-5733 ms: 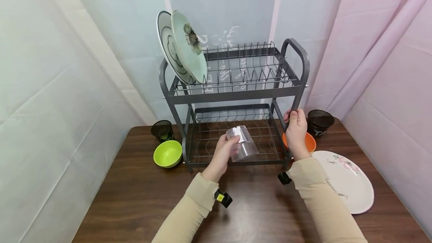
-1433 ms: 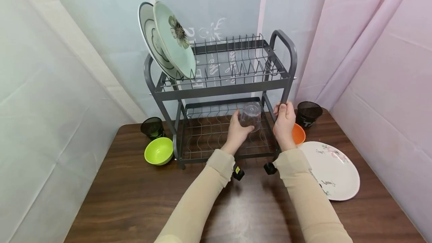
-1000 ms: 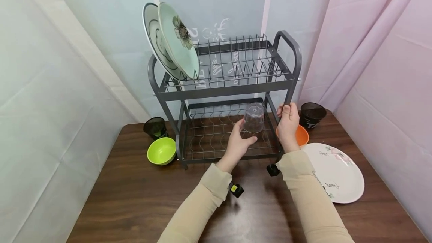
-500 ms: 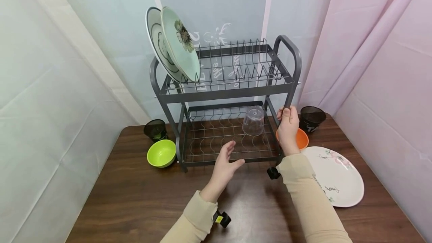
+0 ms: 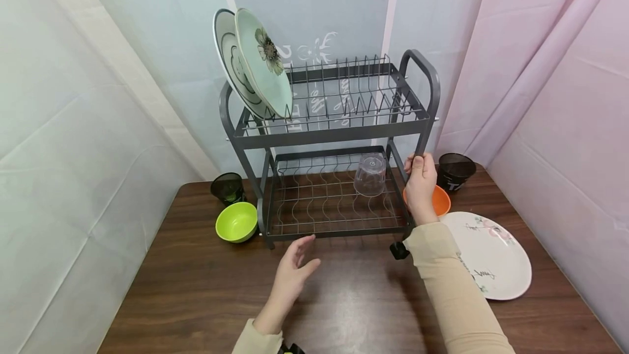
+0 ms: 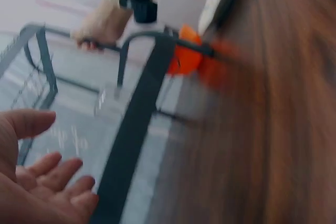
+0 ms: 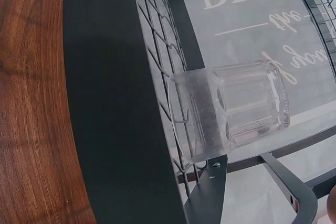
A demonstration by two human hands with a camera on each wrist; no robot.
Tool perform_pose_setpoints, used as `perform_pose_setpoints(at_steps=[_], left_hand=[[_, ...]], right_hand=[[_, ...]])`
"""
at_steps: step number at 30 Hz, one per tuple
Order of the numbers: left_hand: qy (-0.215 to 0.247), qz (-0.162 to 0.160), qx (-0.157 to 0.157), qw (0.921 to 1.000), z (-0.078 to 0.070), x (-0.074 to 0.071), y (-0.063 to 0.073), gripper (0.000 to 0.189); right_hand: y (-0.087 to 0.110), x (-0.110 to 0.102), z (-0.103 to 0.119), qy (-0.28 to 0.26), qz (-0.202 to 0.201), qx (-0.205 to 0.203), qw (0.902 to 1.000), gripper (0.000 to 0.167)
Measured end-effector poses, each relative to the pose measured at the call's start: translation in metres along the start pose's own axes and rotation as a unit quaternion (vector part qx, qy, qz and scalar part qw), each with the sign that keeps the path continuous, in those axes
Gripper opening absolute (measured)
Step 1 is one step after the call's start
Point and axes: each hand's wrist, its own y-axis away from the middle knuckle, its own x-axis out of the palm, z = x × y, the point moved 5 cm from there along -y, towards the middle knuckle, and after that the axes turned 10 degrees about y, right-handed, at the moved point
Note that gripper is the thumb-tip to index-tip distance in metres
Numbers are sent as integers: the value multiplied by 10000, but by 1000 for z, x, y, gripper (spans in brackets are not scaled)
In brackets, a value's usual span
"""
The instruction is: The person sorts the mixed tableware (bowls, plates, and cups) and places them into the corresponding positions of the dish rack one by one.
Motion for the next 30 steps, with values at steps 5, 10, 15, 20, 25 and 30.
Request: perform_pose_setpoints(at_steps=[5, 10, 15, 20, 25, 30], left_hand=[[345, -309, -428, 9980, 11, -30, 13, 42], [867, -733, -997, 9885, 20, -60, 16, 40], [1760, -1140, -1445, 9670, 28, -89, 12, 49], [2596, -1471, -1656, 9400, 33, -112, 7, 58], [3326, -1995, -1800, 9040, 35, -131, 2, 62], [3581, -2137, -1874, 8894, 33, -142, -6, 74]], right_hand=[[-1, -1, 2, -24, -29, 6, 10000, 32], [-2, -2, 3, -25, -90, -25, 10000, 24], [-3, -2, 2, 22, -11, -48, 10000, 21], [-2, -3, -1, 72, 2, -32, 10000, 21], [-1, -1, -2, 50, 36, -2, 10000, 19], [0, -2, -1, 15, -47, -14, 10000, 17]])
